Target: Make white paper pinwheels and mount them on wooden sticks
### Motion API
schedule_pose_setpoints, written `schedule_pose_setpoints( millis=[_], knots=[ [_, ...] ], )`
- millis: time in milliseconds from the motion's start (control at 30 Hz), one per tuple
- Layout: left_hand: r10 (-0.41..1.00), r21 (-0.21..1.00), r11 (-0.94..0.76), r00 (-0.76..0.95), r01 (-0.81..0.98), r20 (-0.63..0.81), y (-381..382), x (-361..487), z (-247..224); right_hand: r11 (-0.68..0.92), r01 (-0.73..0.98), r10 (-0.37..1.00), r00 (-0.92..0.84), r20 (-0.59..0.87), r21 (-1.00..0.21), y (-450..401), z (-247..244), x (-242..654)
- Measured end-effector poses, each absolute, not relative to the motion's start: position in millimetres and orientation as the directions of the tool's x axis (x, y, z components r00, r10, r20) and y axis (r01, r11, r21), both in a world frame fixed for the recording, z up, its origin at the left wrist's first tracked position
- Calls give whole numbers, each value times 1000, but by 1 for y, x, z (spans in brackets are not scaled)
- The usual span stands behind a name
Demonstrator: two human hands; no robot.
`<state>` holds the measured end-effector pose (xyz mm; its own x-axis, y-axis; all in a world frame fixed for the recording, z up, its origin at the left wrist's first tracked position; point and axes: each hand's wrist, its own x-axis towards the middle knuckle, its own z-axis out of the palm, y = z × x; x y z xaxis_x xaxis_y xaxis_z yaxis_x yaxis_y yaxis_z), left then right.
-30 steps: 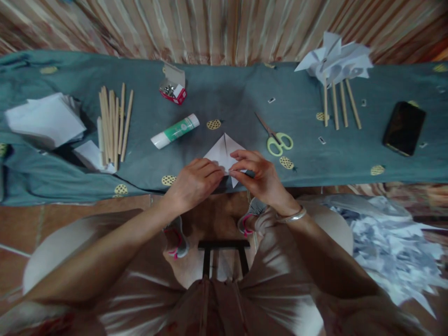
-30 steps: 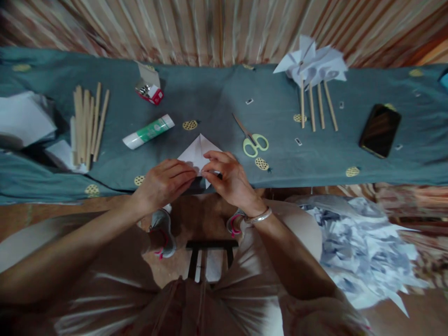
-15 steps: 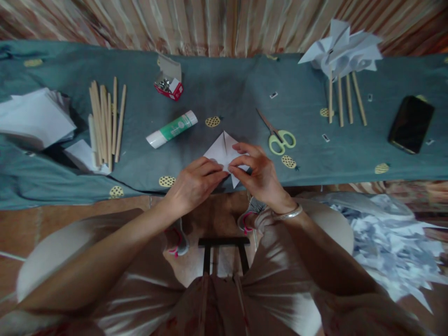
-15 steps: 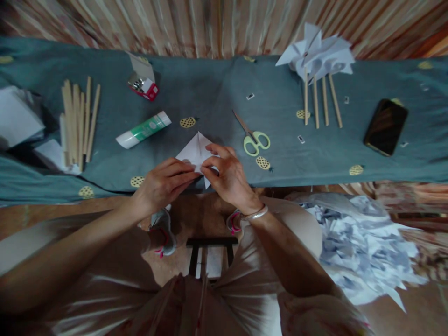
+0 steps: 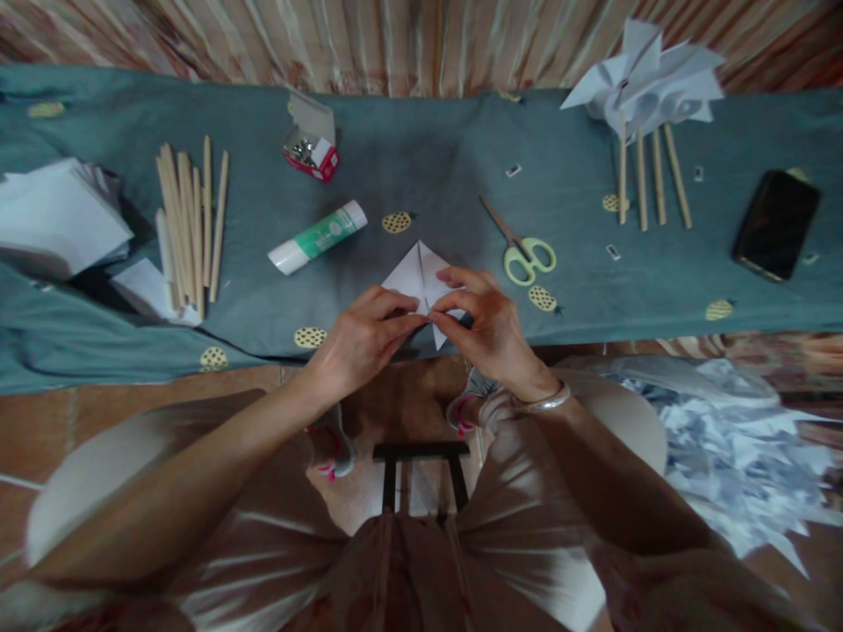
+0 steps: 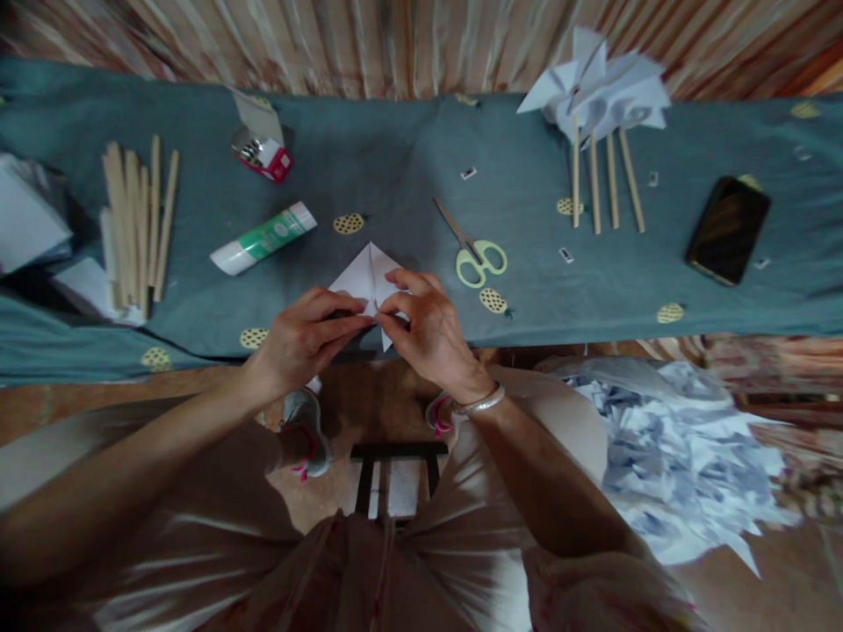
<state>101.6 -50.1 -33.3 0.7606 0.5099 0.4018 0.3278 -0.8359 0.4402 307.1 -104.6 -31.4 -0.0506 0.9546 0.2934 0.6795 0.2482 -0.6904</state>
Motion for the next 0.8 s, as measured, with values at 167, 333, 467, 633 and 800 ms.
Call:
schedule_pose_setpoints(
  millis=[167,333,467,633,800],
  knots=[
    [501,444,-838,769,316,398,-48,102,-34,246,693,955,-53,291,-678,-105,-31,307],
    [509,468,-825,777,317,371,-47,102,-33,243,700,956,-54,290,-672,-106,-31,307],
    [518,503,-808,775,306,361,-47,102,-34,230,703,959,-46,280,-674,-107,-32,307],
    [522,515,-803,773,301,361,-47,102,-34,235,704,957,-45,287,-670,-107,-32,307],
    [522,525,-802,762,286,383,-48,102,-34,256,716,949,-60,308,-649,-107,-32,308]
  ],
)
